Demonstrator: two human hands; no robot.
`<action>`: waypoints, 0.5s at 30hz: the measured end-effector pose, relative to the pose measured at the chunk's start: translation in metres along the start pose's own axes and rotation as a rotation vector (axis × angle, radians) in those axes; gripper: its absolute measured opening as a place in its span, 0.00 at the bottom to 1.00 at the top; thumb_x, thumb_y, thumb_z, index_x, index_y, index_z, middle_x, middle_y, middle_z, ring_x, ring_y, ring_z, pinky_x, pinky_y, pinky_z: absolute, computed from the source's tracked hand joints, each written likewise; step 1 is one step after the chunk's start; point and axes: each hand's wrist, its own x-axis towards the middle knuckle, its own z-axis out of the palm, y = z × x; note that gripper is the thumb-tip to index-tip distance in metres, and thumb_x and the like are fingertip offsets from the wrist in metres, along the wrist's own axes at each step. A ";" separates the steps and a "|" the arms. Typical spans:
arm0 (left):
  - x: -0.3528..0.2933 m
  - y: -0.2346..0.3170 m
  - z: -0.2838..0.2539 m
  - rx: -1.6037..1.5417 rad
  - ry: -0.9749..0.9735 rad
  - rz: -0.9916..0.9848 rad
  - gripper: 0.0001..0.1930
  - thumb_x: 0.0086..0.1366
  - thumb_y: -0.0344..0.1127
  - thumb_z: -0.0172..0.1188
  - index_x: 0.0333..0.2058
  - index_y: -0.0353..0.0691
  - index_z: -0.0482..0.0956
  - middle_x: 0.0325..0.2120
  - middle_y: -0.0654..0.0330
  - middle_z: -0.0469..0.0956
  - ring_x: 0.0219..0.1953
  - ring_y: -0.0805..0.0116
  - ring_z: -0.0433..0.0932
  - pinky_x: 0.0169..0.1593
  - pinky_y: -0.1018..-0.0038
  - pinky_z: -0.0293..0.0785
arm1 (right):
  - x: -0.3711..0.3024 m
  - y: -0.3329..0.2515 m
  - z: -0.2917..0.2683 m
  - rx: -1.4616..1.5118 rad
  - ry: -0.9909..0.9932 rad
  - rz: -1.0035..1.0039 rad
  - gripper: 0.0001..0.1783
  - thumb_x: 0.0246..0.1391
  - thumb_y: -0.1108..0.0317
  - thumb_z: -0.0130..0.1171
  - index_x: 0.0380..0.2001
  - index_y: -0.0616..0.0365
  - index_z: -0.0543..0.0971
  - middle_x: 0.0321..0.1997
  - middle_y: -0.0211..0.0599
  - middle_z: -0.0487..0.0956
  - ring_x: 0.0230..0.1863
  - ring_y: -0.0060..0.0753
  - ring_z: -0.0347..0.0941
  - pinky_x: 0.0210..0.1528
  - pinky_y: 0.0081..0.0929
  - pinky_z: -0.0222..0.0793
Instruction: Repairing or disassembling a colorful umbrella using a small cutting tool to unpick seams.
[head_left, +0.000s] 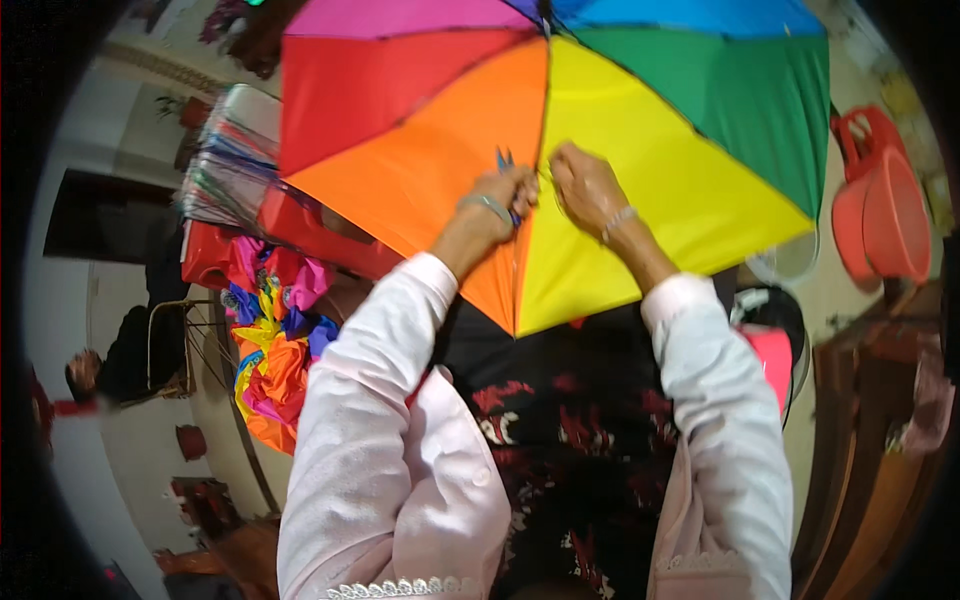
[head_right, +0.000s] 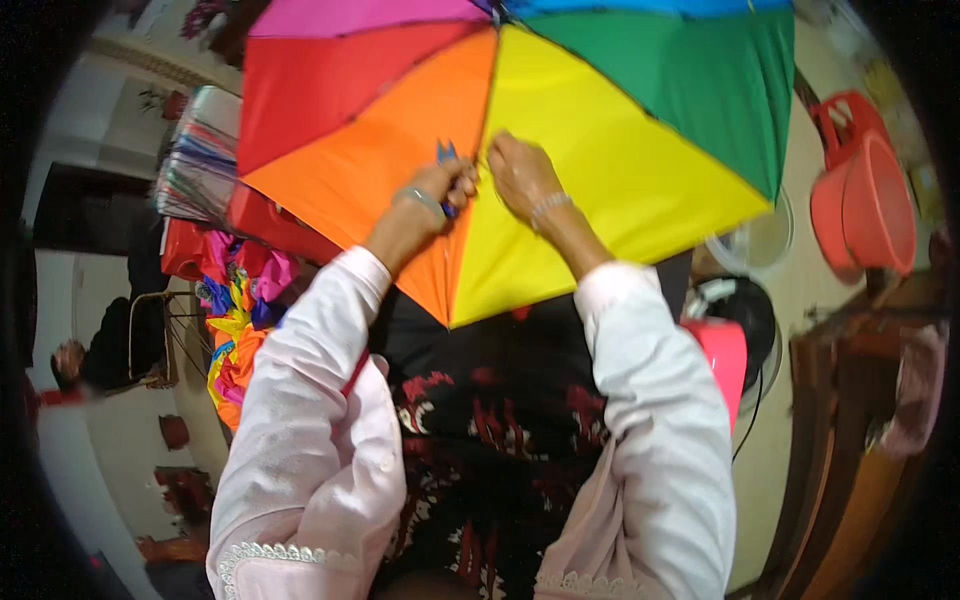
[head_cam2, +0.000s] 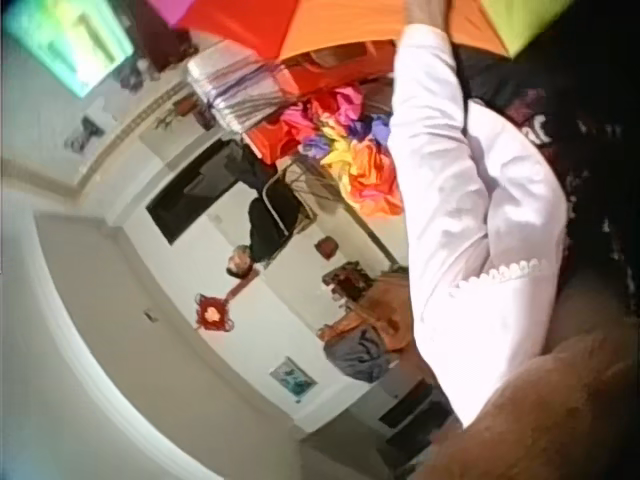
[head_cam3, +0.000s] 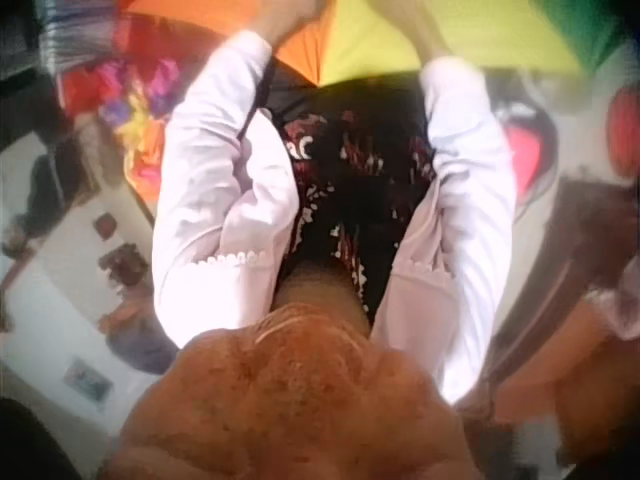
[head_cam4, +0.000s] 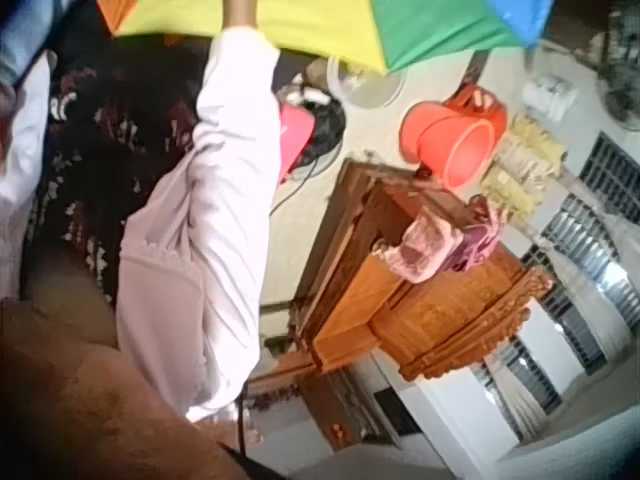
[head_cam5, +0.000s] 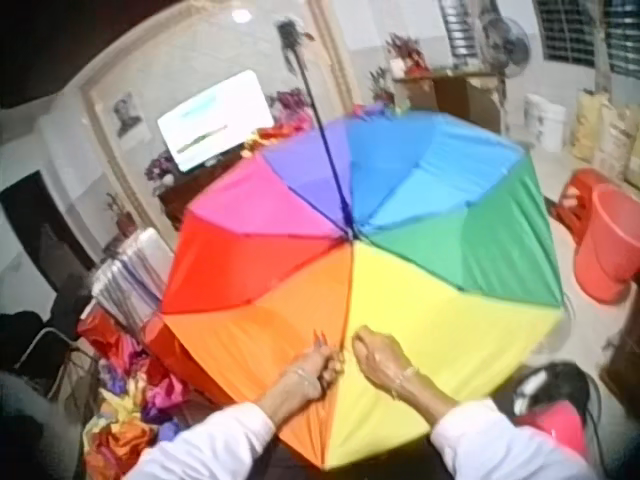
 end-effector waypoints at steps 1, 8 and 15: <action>0.004 -0.004 -0.004 -0.004 0.034 0.020 0.09 0.52 0.32 0.51 0.15 0.38 0.69 0.10 0.60 0.68 0.09 0.74 0.60 0.13 0.79 0.54 | 0.002 -0.005 0.002 -0.043 -0.004 -0.027 0.09 0.50 0.66 0.46 0.25 0.63 0.69 0.22 0.52 0.71 0.25 0.51 0.69 0.28 0.36 0.64; -0.009 -0.020 0.008 -0.025 -0.014 0.045 0.14 0.54 0.32 0.48 0.12 0.37 0.65 0.09 0.58 0.66 0.09 0.72 0.61 0.13 0.77 0.53 | -0.017 -0.016 -0.009 0.204 -0.147 0.288 0.10 0.49 0.69 0.45 0.20 0.64 0.68 0.16 0.43 0.72 0.15 0.34 0.68 0.19 0.29 0.63; 0.007 -0.013 0.004 -0.069 0.004 -0.004 0.12 0.57 0.33 0.48 0.16 0.37 0.66 0.10 0.57 0.66 0.12 0.68 0.64 0.17 0.72 0.60 | -0.010 -0.005 -0.008 0.127 -0.295 0.075 0.09 0.50 0.68 0.48 0.21 0.60 0.70 0.18 0.39 0.75 0.16 0.31 0.69 0.21 0.25 0.65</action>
